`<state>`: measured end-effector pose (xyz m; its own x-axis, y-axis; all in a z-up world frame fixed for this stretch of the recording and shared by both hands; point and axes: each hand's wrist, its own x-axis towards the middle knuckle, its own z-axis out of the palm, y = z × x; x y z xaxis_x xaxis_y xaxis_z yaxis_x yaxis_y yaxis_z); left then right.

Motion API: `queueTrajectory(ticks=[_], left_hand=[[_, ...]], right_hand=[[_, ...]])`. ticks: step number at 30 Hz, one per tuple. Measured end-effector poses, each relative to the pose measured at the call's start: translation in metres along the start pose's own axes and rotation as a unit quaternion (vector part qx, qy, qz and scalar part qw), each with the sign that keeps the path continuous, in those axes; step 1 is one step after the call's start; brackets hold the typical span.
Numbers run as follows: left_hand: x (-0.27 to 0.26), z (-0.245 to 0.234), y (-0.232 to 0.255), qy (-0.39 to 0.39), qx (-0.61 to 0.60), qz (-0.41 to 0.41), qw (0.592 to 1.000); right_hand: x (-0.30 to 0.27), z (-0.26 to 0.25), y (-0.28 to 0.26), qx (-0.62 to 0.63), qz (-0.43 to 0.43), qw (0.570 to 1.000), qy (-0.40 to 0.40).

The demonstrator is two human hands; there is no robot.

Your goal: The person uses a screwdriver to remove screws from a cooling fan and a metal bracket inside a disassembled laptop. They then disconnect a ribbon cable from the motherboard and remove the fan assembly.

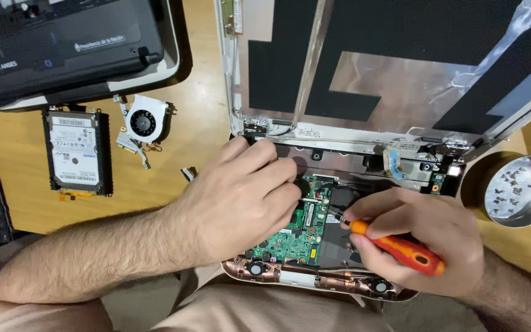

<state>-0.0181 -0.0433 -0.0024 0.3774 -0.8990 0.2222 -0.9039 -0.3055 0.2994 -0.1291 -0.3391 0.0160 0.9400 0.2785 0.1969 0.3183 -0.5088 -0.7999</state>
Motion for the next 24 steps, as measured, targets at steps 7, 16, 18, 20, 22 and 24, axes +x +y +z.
queueTrajectory(ticks=[7,16,18,20,22,24], left_hand=[[-0.002,-0.006,-0.003,0.050,-0.054,0.022,0.997],[-0.005,-0.005,-0.008,0.091,-0.059,0.080,0.991],[-0.005,-0.007,-0.008,0.089,-0.066,0.082,0.990],[-0.006,-0.007,-0.008,0.079,-0.067,0.083,0.991],[-0.007,-0.006,-0.008,0.068,-0.068,0.084,0.992],[-0.007,-0.003,-0.007,0.086,-0.059,0.082,0.991]], right_hand=[[0.000,0.006,0.005,-0.013,-0.006,1.000,0.019],[0.006,0.002,0.002,0.017,0.023,0.999,-0.026],[0.007,0.002,0.002,0.032,0.026,0.999,-0.023],[0.005,0.003,0.004,0.043,0.027,0.999,-0.020],[0.004,0.004,0.004,0.054,0.027,0.998,-0.018],[0.004,0.005,0.005,0.039,0.021,0.999,-0.015]])
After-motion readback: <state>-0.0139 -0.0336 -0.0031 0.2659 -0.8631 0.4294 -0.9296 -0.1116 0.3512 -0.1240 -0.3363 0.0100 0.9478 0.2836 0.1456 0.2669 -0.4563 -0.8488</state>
